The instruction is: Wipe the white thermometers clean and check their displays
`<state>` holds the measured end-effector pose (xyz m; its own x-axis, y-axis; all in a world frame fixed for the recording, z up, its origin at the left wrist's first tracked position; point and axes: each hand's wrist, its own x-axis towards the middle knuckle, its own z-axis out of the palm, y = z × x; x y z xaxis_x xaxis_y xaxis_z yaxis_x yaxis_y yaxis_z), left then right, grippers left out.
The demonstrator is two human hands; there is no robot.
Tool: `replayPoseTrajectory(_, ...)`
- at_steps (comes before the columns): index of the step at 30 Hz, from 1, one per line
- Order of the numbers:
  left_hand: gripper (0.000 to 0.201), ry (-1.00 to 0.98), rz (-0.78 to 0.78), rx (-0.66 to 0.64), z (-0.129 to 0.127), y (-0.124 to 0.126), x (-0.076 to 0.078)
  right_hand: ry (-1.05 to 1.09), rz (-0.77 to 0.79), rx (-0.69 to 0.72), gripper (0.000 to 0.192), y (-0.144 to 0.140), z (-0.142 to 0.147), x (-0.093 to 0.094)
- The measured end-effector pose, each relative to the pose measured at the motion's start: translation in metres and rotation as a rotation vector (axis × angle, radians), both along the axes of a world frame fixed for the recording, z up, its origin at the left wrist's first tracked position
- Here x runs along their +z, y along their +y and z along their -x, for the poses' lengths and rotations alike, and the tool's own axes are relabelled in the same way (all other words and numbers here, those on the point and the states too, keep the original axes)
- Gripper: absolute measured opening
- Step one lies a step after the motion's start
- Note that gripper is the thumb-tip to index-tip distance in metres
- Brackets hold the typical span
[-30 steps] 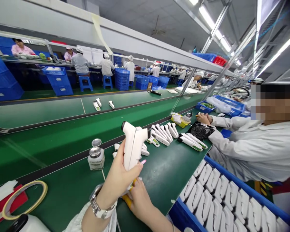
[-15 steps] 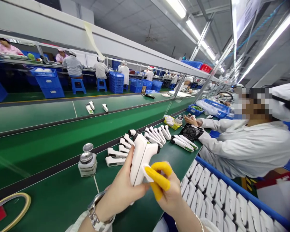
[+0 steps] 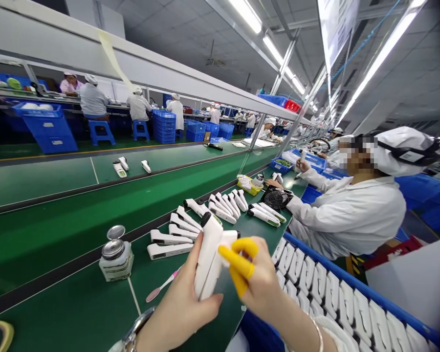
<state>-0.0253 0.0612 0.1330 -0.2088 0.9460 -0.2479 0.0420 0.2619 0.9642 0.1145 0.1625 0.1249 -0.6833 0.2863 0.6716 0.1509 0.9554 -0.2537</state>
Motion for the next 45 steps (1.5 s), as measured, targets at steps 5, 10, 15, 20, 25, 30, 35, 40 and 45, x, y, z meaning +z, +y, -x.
replayPoseTrajectory(5,0.091,0.052,-0.031,0.026,0.0,0.001,-0.002,0.015,-0.069,0.007,0.036,0.001,-0.003,0.002)
replayPoseTrajectory(10,0.091,-0.001,-0.047,0.024,-0.002,0.001,-0.002,-0.083,-0.066,0.075,0.033,0.001,-0.005,0.002)
replayPoseTrajectory(15,0.089,0.084,-0.027,0.09,-0.005,0.0,-0.004,-0.029,-0.083,-0.023,0.033,0.002,-0.008,0.001)
replayPoseTrajectory(20,0.089,0.123,0.024,0.038,-0.002,-0.001,-0.001,-0.003,-0.084,-0.036,0.034,0.002,-0.008,-0.001)
replayPoseTrajectory(25,0.086,0.088,0.013,0.023,0.002,0.0,0.0,-0.061,-0.073,0.055,0.031,0.001,-0.004,0.002)
replayPoseTrajectory(30,0.088,0.068,0.012,0.034,0.003,0.0,-0.001,-0.041,-0.071,-0.008,0.034,0.006,-0.003,0.0)
replayPoseTrajectory(35,0.087,0.162,0.047,0.019,0.004,0.002,-0.004,-0.011,-0.061,-0.03,0.033,0.008,-0.003,-0.001)
replayPoseTrajectory(40,0.088,0.156,0.029,0.034,0.002,0.007,-0.008,-0.099,-0.047,0.063,0.031,0.008,-0.004,0.001)
replayPoseTrajectory(45,0.087,0.151,0.031,-0.023,0.002,0.007,-0.008,-0.061,-0.061,-0.021,0.031,0.01,-0.006,0.002)
